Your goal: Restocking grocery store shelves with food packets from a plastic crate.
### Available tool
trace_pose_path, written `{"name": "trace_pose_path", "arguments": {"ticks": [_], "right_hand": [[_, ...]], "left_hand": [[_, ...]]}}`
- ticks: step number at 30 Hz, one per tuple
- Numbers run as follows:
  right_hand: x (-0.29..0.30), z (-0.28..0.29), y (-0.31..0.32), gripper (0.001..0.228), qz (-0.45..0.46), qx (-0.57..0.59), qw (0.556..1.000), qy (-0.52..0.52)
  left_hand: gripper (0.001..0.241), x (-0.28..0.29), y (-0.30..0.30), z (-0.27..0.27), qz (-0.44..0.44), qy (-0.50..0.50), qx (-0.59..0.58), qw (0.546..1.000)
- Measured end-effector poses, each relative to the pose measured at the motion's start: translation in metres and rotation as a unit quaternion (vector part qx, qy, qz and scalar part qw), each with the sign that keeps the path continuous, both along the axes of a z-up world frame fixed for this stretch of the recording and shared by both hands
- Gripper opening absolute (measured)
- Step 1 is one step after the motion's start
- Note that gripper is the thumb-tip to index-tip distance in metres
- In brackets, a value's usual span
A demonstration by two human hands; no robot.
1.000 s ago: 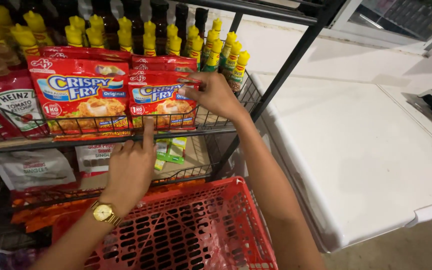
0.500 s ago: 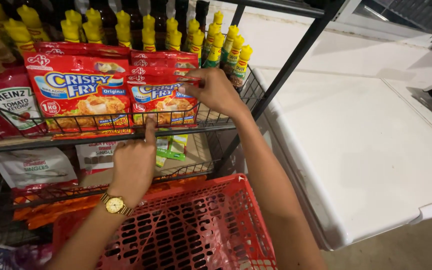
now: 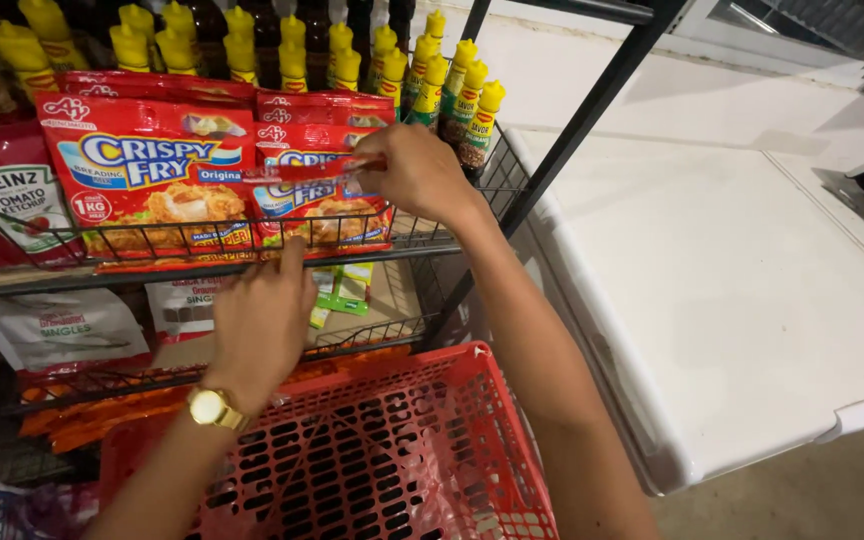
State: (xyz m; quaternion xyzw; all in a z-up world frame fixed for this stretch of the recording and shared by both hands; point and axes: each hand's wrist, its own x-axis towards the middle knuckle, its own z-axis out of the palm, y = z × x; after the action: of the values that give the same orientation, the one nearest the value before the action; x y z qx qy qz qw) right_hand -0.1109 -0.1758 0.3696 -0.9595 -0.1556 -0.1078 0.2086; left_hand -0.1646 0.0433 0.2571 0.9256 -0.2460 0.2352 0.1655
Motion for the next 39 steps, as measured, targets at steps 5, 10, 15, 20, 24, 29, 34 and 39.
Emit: {"name": "trace_pose_path", "arguments": {"ticks": [5,10,15,20,24,29,34,39], "right_hand": [[0.007,-0.007,-0.011,0.033,0.043,0.061,0.990,-0.120],[0.000,-0.004,-0.010,0.032,-0.033,0.035,0.997,-0.056],[-0.002,0.000,-0.012,0.031,-0.016,0.024,0.998,-0.050],[-0.003,0.002,-0.010,0.026,-0.039,0.013,0.995,-0.089],[0.000,0.005,-0.005,0.026,-0.054,-0.003,0.997,-0.053],[0.015,-0.010,-0.016,0.028,0.076,0.029,0.982,-0.169],[0.005,0.001,-0.006,0.027,0.005,0.002,0.996,-0.093],[0.009,-0.007,-0.008,0.028,-0.009,-0.007,0.996,-0.084]], "left_hand": [[0.026,-0.008,-0.007,-0.018,-0.037,-0.071,-0.066,0.995],[0.041,-0.009,-0.005,-0.034,-0.032,-0.157,-0.060,0.985],[0.046,-0.008,-0.001,-0.034,-0.021,-0.173,-0.057,0.983],[0.047,-0.007,0.000,-0.037,-0.012,-0.117,-0.033,0.992],[0.044,-0.006,-0.004,-0.040,-0.029,-0.124,-0.063,0.990],[0.056,-0.010,-0.004,-0.037,-0.031,-0.138,-0.060,0.988],[0.060,-0.007,-0.006,-0.043,-0.029,-0.170,-0.040,0.984],[0.060,-0.002,-0.010,-0.043,-0.037,-0.150,-0.016,0.988]]}}
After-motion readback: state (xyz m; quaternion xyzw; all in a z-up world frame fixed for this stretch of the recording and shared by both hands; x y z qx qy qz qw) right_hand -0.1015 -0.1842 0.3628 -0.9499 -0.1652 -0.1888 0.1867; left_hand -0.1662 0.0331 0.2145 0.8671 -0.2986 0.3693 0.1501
